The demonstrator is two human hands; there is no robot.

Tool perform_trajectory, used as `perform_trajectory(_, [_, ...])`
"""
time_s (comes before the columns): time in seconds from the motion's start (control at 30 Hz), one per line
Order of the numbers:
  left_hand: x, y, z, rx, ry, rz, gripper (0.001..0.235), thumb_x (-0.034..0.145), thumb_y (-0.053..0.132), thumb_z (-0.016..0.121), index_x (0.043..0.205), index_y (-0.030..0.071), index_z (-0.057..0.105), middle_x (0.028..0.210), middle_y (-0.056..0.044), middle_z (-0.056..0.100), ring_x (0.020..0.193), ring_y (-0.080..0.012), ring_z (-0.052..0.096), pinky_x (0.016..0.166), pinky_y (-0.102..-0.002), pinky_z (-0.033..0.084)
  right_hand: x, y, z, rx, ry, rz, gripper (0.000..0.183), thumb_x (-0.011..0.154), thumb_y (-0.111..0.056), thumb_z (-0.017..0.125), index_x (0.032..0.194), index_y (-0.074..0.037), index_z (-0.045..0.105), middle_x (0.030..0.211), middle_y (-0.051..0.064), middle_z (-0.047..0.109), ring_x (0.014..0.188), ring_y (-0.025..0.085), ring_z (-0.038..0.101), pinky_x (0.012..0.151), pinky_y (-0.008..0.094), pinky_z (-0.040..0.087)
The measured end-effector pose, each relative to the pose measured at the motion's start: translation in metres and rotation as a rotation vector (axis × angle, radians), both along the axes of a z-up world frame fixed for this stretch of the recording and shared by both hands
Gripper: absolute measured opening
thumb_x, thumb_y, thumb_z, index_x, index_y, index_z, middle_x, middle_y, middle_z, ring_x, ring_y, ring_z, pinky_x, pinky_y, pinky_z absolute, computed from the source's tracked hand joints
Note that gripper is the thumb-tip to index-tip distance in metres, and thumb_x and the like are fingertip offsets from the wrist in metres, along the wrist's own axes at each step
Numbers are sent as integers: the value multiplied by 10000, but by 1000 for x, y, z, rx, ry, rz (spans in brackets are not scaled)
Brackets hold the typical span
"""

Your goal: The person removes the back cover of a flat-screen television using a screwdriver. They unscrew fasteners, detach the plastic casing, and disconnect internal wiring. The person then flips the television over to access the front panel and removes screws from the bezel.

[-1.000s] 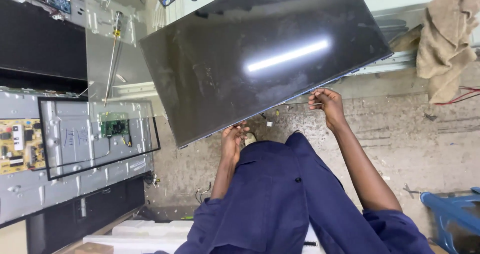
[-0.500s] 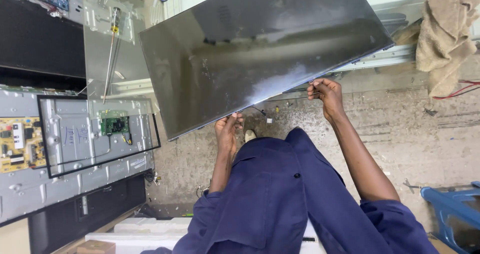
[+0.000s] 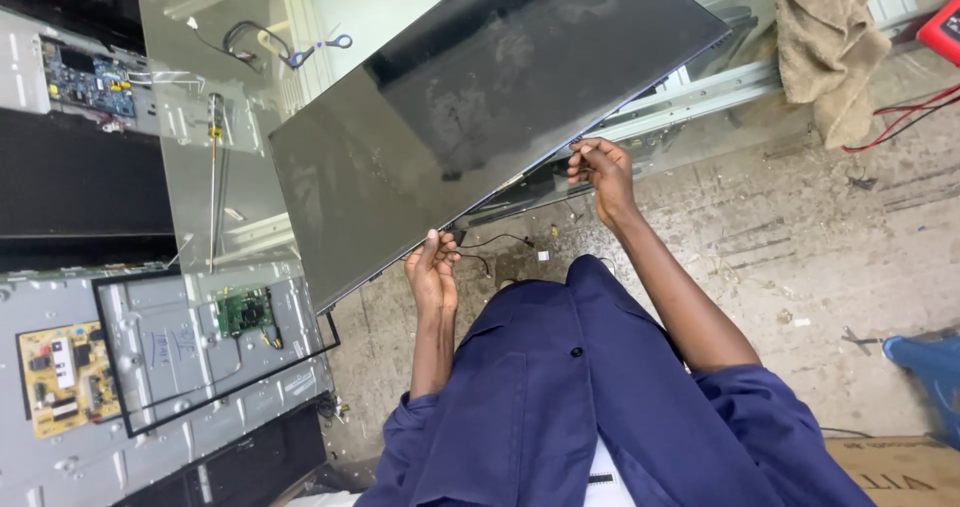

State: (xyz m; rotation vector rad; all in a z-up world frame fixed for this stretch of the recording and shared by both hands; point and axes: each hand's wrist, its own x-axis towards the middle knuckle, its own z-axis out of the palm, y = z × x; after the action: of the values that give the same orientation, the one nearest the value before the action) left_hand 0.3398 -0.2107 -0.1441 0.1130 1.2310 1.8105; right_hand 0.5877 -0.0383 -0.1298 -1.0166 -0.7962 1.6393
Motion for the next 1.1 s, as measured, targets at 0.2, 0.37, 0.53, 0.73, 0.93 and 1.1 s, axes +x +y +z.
perform_trajectory(0.2, [-9, 4, 27, 8, -1, -30, 192, 917, 124, 660, 925, -66, 681, 792, -167, 722, 652, -187, 718, 508, -240, 567, -59, -41, -31, -100, 45, 90, 169, 851, -121, 709, 956, 10, 688, 727, 104, 699, 595, 156, 707, 503, 254, 617])
perform_trajectory(0.37, [-24, 11, 30, 39, -11, -55, 192, 914, 124, 661, 955, -62, 684, 817, -166, 725, 674, -192, 731, 526, -243, 581, -92, -41, -26, -68, 110, 90, 145, 838, -105, 739, 942, -13, 697, 759, 105, 715, 616, 153, 713, 511, 251, 625])
perform_trajectory(0.53, [-27, 11, 35, 59, -18, -58, 195, 917, 126, 661, 960, -63, 684, 828, -168, 727, 682, -194, 735, 539, -250, 590, -107, -38, -29, -88, 200, 70, 171, 830, -90, 758, 961, -7, 686, 774, 100, 712, 626, 159, 718, 507, 252, 634])
perform_trajectory(0.73, [-30, 11, 34, 29, -17, -70, 207, 913, 147, 667, 974, -49, 689, 827, -142, 730, 687, -175, 733, 551, -241, 582, -117, -35, -44, -165, 376, 77, 143, 842, -68, 741, 957, -39, 662, 772, 74, 691, 619, 138, 700, 504, 233, 616])
perform_trajectory(0.93, [-34, 11, 33, -2, -19, -71, 221, 908, 165, 676, 985, -41, 688, 835, -135, 732, 696, -169, 732, 562, -235, 579, -127, -35, -55, -170, 483, 72, 131, 842, -38, 725, 948, -60, 652, 780, 85, 687, 610, 131, 687, 496, 226, 600])
perform_trajectory(1.1, [-33, 12, 38, 6, -21, -70, 219, 908, 161, 677, 981, -45, 689, 822, -136, 728, 689, -168, 730, 555, -229, 575, -127, -37, -52, -149, 494, 64, 118, 853, -48, 716, 950, -71, 652, 764, 61, 672, 599, 106, 675, 495, 204, 589])
